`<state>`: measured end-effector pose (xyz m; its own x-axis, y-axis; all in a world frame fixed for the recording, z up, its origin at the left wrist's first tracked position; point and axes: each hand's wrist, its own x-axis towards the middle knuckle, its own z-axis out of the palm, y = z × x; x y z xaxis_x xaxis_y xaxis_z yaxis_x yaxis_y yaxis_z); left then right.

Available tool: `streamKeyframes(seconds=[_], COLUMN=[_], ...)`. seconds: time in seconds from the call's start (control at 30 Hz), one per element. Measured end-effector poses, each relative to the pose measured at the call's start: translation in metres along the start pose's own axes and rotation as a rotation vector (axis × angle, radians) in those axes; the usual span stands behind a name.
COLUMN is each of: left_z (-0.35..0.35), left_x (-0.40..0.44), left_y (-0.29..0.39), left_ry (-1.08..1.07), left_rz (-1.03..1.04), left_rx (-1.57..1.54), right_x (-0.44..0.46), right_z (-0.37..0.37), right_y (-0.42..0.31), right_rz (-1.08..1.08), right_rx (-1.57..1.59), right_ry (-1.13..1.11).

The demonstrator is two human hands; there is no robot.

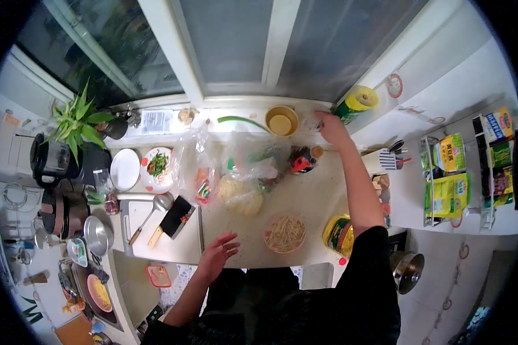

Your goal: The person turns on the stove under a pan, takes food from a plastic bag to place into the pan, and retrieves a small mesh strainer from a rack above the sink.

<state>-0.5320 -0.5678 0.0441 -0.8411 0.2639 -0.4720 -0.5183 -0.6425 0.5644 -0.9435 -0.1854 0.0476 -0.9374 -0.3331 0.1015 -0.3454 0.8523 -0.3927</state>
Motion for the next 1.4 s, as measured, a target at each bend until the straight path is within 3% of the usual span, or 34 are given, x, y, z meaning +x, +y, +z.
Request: streamKeyframes(seconds=[0.13,0.17,0.27,0.4,0.53,0.6,0.7,0.77,0.9,1.03,1.23,1.33,1.4], left_z=[-0.007,-0.01,-0.02,-0.029,-0.05,-0.058,-0.07,-0.081,-0.109,-0.191,-0.232,-0.234,-0.238], left_x=[-0.006,-0.007,-0.013,-0.025,-0.033,-0.039,-0.048,-0.053,-0.071,-0.083,-0.114,-0.129,-0.136], left_y=[0.005,0.004,0.005,0.009,0.008,0.008,0.01,0.012,0.016,-0.006,0.025,0.039,0.04], left_ry=[-0.039,-0.043,-0.035,0.003,0.048,0.114,0.17,0.225,0.315,0.518,0.7,0.729,0.766], left_rz=[0.005,0.004,-0.006,-0.019,-0.052,-0.089,-0.108,-0.122,-0.113,0.096,0.161,0.201,0.227], left_rx=[-0.027,-0.028,-0.023,-0.027,-0.003,0.014,-0.011,0.016,0.118,0.578,0.601,0.608,0.571], right_x=[-0.027,-0.035,-0.084,-0.186,-0.284,-0.322,-0.36,-0.381,-0.398,-0.406,-0.443,-0.454,-0.458], right_z=[-0.034,-0.033,-0.056,-0.016,0.054,0.088,0.133,0.152,0.172,0.175,0.192,0.19,0.189], right_y=[-0.033,-0.035,-0.098,-0.127,-0.167,-0.194,-0.228,-0.244,-0.272,-0.307,-0.318,-0.325,-0.33], right_rz=[-0.024,0.072,0.154,0.289,0.307,0.489,0.541,0.502,0.414,0.498,0.337,0.43,0.372], right_rx=[0.147,0.158,0.356,0.558,0.571,0.689,0.774,0.65,0.624,0.701,0.501,0.573,0.615], right_ry=[0.042,0.091,0.49,0.642,0.501,0.326,0.192,0.097,-0.003,-0.084,-0.096,-0.256,-0.213])
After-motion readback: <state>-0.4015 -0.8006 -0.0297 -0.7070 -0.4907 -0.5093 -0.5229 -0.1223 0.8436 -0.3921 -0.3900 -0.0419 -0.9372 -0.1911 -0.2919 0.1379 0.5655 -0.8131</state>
